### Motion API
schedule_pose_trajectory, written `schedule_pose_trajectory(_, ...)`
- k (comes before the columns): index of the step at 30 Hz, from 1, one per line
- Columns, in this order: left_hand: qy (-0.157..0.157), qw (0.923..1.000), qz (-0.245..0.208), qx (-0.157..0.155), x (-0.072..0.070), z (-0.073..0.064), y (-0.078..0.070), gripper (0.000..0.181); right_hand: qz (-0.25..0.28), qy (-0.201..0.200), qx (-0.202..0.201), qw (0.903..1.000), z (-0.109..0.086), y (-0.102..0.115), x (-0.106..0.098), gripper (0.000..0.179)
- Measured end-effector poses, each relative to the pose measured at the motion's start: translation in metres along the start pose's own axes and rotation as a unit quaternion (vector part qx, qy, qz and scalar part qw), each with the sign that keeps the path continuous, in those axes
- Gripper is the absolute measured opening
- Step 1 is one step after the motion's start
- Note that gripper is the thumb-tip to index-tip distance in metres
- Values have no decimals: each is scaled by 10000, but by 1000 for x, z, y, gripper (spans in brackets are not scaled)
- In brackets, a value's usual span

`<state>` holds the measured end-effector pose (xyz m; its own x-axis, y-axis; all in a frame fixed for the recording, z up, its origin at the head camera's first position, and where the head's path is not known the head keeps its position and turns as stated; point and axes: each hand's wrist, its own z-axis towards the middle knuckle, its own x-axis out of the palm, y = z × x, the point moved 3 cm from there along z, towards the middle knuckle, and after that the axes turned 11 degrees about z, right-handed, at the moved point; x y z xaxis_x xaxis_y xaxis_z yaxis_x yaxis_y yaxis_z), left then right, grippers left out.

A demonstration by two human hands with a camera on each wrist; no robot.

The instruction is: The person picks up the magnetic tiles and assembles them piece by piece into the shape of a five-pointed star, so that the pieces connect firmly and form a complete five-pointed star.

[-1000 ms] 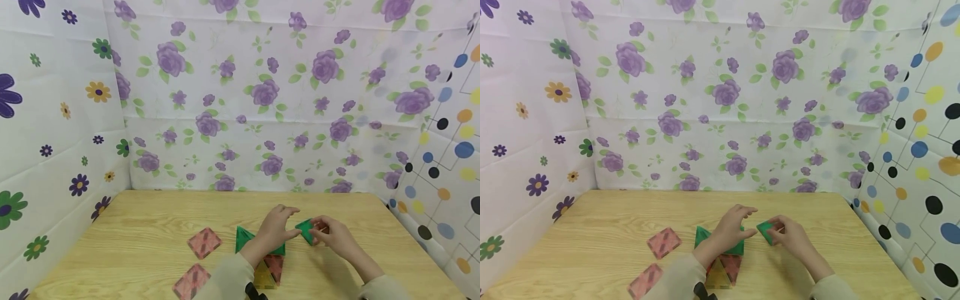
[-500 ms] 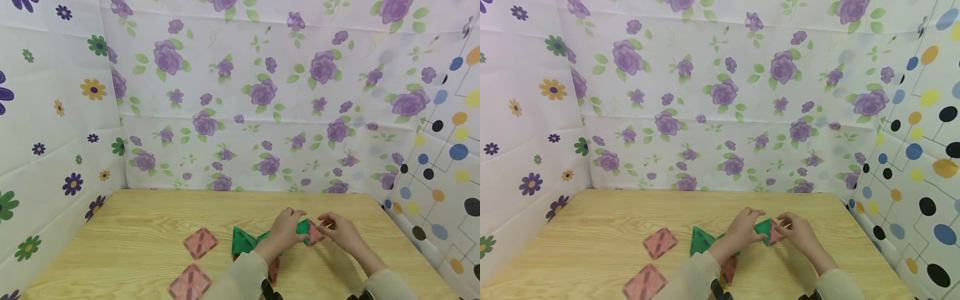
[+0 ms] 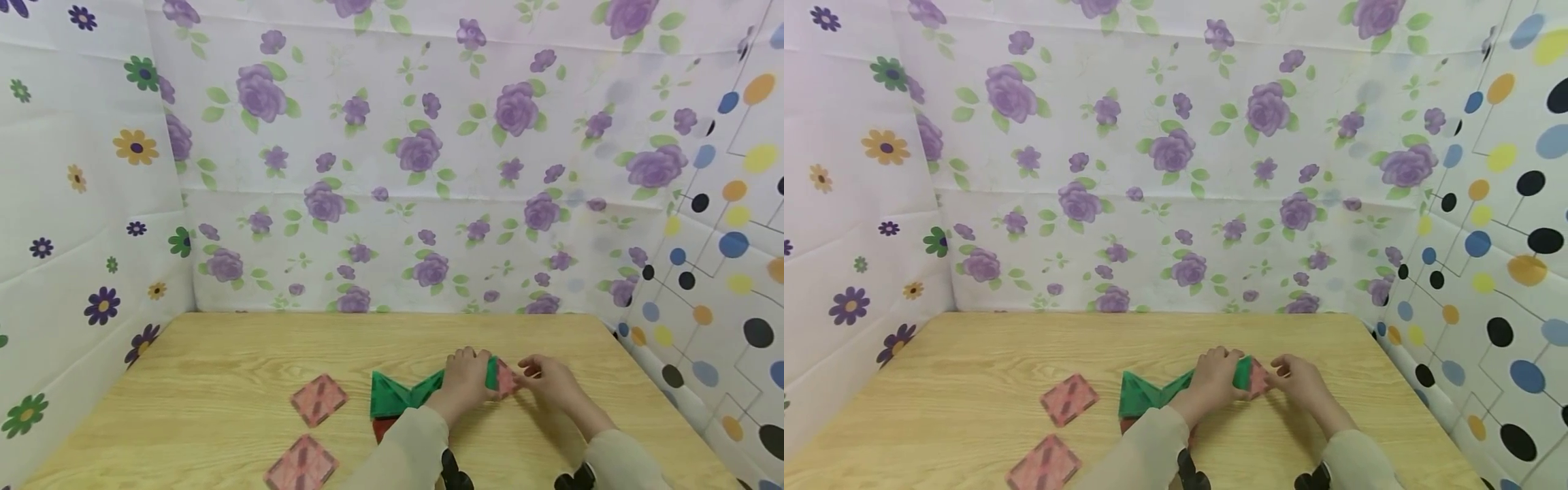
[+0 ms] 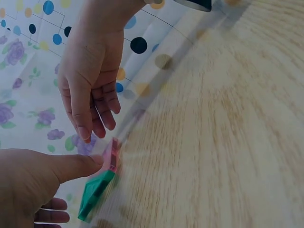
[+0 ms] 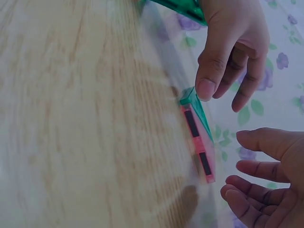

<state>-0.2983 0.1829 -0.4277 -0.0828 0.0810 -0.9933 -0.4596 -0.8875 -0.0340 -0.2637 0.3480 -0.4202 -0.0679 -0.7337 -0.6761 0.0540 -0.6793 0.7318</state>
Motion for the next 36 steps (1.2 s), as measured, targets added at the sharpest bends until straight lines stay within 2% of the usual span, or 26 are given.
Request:
schedule_pose_trajectory(7,-29,9991,404,159,3,1,-4,66,-122,97,133,9998,4,-7,6,40)
schedule_pose_trajectory(14,37,9988,463,156,7,3,-6,65,-323,45,74,9994,7,-6,12,31)
schedule_pose_trajectory(20,-136,9986,462,230,8,3,-7,64,-301,21,106,9995,6,-5,13,24)
schedule_pose_trajectory(26,-421,9984,158,357,6,-1,-6,68,338,-37,426,9985,4,-9,12,22)
schedule_pose_trajectory(30,-513,9979,181,338,0,-3,-8,73,922,-91,518,9944,1,-9,7,23)
schedule_pose_trajectory(33,-607,9975,230,268,-7,-5,-9,72,1406,-218,508,9885,0,-10,3,24)
schedule_pose_trajectory(36,-798,9963,254,167,-15,-9,-11,69,2111,-272,445,9761,-2,-9,-2,28)
